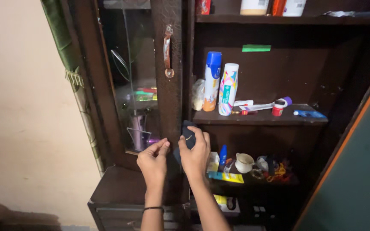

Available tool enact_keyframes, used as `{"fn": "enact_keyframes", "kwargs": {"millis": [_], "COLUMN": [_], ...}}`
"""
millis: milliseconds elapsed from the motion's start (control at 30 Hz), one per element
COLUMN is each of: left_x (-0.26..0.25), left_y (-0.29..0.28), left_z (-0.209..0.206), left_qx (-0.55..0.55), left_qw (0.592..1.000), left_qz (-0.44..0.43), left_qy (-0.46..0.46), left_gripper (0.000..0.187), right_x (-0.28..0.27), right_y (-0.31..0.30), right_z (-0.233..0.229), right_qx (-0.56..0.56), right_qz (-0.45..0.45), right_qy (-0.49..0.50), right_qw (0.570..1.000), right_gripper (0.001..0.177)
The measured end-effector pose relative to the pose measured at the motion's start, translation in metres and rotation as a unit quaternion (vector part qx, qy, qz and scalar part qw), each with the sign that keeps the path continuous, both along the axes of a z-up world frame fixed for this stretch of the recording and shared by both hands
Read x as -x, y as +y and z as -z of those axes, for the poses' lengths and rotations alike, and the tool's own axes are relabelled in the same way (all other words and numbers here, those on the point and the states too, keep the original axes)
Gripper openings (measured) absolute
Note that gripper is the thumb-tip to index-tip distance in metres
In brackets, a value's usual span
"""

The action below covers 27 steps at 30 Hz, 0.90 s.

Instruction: The person opens a wooden cabinet door and wipes the interior and exterior surfaces with a dark cloth. They then remove a drawer, place it on the floor, and wipe the empty drawer cavity before returning the drawer to the cabinet.

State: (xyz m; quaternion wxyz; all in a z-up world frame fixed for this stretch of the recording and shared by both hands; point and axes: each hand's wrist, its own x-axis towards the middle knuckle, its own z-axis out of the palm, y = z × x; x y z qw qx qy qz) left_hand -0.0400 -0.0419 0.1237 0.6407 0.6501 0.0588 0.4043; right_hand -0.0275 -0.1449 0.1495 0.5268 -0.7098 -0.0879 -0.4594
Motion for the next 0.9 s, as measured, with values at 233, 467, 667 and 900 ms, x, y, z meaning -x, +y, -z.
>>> {"fn": "enact_keyframes", "kwargs": {"millis": [233, 467, 667, 900], "left_x": [-0.039, -0.057, -0.063, -0.051], "left_y": [-0.016, -0.019, -0.017, -0.016], "left_z": [-0.012, -0.017, -0.018, -0.023], "left_qx": [-0.091, -0.115, -0.121, -0.177], "left_qw": [0.994, 0.99, 0.989, 0.98], "left_qz": [-0.062, -0.076, -0.062, -0.066], "left_qy": [-0.01, 0.032, 0.059, 0.059], "left_gripper": [0.031, 0.035, 0.035, 0.039], "right_x": [-0.023, -0.038, -0.05, -0.044], "right_y": [0.001, -0.001, 0.004, 0.002], "right_z": [0.008, 0.016, 0.02, 0.02], "right_qx": [0.001, 0.038, 0.106, 0.101], "right_qz": [0.001, 0.0, 0.011, -0.028], "right_qy": [0.032, 0.064, 0.071, 0.117], "right_qw": [1.0, 0.997, 0.992, 0.988], "right_gripper": [0.042, 0.044, 0.047, 0.048]}}
